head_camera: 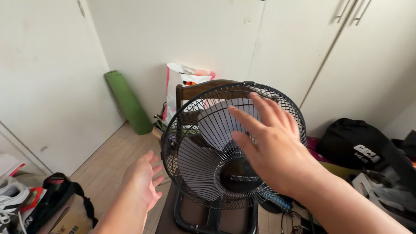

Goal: The person disassembles a table fan by removing the front grille, fan blades, and rear grille. They then use a screwdriver to loosen screws on the fan motor housing. The removed parts are placed on a nearby workbench.

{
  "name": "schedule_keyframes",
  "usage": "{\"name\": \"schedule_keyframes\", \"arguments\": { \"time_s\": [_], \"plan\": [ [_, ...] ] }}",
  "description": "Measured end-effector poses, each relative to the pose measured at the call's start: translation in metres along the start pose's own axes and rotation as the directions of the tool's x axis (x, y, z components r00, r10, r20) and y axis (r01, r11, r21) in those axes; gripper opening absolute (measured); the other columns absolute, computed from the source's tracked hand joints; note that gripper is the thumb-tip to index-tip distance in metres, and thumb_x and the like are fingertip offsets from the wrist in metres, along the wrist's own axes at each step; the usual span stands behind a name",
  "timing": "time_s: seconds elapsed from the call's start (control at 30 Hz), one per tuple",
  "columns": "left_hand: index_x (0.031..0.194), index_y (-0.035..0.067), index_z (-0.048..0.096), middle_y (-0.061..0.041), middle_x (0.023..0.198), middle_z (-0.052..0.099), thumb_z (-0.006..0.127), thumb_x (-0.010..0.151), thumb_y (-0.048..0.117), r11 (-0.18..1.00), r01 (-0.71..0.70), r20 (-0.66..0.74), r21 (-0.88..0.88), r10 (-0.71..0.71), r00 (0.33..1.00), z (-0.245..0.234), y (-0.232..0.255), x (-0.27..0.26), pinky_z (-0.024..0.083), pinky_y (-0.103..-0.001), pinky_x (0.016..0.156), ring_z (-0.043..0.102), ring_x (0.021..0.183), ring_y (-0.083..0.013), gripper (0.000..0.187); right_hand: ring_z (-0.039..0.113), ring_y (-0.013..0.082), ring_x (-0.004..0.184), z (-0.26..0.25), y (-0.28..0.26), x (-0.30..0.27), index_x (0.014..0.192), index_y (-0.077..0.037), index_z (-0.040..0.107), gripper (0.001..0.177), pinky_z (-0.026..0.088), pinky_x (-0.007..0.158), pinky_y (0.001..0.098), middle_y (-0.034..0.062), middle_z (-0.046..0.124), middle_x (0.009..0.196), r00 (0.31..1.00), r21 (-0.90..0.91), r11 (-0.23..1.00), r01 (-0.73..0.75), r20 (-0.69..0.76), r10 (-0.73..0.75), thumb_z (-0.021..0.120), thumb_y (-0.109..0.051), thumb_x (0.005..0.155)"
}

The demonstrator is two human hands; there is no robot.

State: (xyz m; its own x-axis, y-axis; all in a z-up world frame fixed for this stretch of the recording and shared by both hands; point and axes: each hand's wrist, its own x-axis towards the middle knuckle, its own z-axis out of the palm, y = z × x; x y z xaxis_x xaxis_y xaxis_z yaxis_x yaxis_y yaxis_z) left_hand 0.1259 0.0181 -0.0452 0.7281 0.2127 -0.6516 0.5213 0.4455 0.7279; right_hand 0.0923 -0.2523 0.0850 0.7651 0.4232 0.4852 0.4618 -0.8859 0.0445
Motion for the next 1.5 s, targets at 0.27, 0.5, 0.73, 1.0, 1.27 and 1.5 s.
{"name": "schedule_keyframes", "arguments": {
  "time_s": [0.27,0.5,0.73,1.0,1.27,1.5],
  "plan": [
    [0.156,0.015,0.046,-0.015,0.165,0.039,0.051,0.091,0.070,0.987,0.150,0.040,0.049,-0.152,0.988,-0.013,-0.012,0.044,0.011,-0.066,0.125,0.030,0.154,-0.0386,0.086,0.028,0.0419,0.148,0.029,-0.066,0.032,0.132,-0.017,0.063,0.055,0.013,0.117,0.0711,0.0177,0.044,0.152,0.947,0.064,0.945,0.321,0.013,-0.322,0.072,-0.029,0.080],
    [0.158,0.019,0.039,-0.015,0.166,0.037,0.055,0.083,0.078,0.973,0.157,0.098,0.168,-0.175,0.980,-0.004,-0.026,0.048,0.020,-0.064,0.122,0.034,0.151,-0.0403,0.097,0.024,0.0421,0.148,0.042,-0.096,0.064,0.147,-0.013,0.049,0.102,0.008,0.115,0.0747,0.0181,0.040,0.155,0.950,-0.119,0.947,0.298,0.131,-0.282,0.088,-0.038,0.056],
    [0.152,0.023,0.047,-0.012,0.162,0.040,0.061,0.085,0.070,0.973,0.207,0.131,0.106,-0.220,0.967,-0.004,-0.004,0.036,0.023,-0.062,0.121,0.039,0.148,-0.0351,0.083,0.017,0.0397,0.151,0.040,-0.096,0.090,0.151,-0.018,0.044,0.122,0.003,0.112,0.0711,0.0143,0.036,0.156,0.957,-0.184,0.975,0.122,0.284,-0.066,0.094,-0.057,0.046],
    [0.139,0.022,0.061,-0.012,0.149,0.047,0.076,0.082,0.061,0.908,0.413,0.110,-0.069,-0.404,0.908,0.000,0.019,0.022,0.026,-0.069,0.114,0.045,0.141,-0.0395,0.071,0.017,0.0370,0.151,0.038,-0.102,0.088,0.149,-0.021,0.046,0.117,0.004,0.115,0.0674,0.0124,0.038,0.154,0.942,-0.177,0.979,0.102,0.334,-0.037,0.094,-0.056,0.049],
    [0.145,0.021,0.054,-0.006,0.150,0.046,0.076,0.083,0.051,0.929,0.368,0.198,0.027,-0.366,0.909,0.006,0.031,0.039,0.016,-0.081,0.114,0.044,0.140,-0.0479,0.072,0.018,0.0366,0.151,0.042,-0.100,0.086,0.152,-0.024,0.044,0.121,0.004,0.114,0.0673,0.0115,0.039,0.154,0.948,-0.221,0.969,0.108,0.316,-0.034,0.094,-0.059,0.047],
    [0.145,0.020,0.058,-0.011,0.152,0.051,0.067,0.089,0.049,0.950,0.290,0.210,-0.114,-0.262,0.942,0.002,0.069,0.028,0.004,-0.085,0.113,0.041,0.141,-0.0544,0.064,0.018,0.0352,0.151,0.048,-0.105,0.089,0.152,-0.025,0.043,0.120,0.002,0.116,0.0659,0.0114,0.038,0.155,0.951,-0.265,0.959,0.102,0.308,-0.016,0.092,-0.064,0.049]
  ]
}}
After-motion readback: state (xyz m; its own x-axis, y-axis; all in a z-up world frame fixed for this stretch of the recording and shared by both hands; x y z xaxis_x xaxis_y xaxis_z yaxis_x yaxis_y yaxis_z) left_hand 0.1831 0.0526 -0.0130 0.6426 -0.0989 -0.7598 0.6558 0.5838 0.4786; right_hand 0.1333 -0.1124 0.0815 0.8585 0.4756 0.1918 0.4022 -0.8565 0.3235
